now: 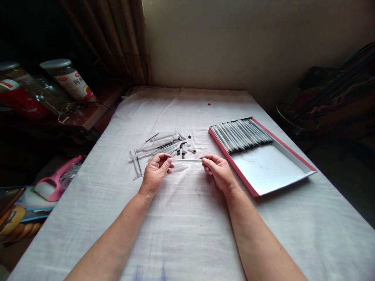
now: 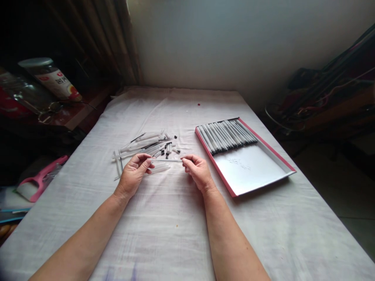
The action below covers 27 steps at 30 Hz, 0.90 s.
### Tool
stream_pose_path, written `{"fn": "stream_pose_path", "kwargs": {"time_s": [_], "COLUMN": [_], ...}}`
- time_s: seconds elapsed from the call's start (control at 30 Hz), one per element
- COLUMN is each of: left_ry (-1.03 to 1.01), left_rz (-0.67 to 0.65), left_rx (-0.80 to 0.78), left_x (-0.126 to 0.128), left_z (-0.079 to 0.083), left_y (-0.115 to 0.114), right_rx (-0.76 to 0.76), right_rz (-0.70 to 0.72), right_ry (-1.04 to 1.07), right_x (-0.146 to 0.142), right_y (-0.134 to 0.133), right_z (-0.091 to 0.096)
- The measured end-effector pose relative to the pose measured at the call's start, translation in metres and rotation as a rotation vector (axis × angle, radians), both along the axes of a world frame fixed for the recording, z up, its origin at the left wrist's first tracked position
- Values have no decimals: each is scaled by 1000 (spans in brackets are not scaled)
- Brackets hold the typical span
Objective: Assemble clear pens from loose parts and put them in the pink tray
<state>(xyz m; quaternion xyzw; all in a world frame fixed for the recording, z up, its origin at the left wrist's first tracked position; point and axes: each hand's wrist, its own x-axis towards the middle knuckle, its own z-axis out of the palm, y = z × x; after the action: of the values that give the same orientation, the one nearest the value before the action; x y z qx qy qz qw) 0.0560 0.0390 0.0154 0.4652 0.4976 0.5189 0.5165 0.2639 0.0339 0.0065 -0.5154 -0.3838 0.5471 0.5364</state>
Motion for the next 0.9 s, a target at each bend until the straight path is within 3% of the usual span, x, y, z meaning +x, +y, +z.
{"fn": "stream_pose_path", "kwargs": {"time_s": [0.17, 0.37, 0.67, 0.9], "left_ry": [138, 468, 304, 329], "left_rz": [-29, -106, -95, -133], "left_rx": [-6, 192, 16, 2], "left_x": [0, -11, -15, -13], "left_z": [-1, -4, -5, -7], "left_y": [-4, -11, -15, -19], "right_rx": [0, -11, -42, 8], "right_rz": [67, 185, 276, 367], "right_ry": [-18, -126, -263, -365], "right_x": [4, 15, 13, 12], "right_y": [-2, -5, -7, -8], "right_z": [2, 5, 6, 4]}}
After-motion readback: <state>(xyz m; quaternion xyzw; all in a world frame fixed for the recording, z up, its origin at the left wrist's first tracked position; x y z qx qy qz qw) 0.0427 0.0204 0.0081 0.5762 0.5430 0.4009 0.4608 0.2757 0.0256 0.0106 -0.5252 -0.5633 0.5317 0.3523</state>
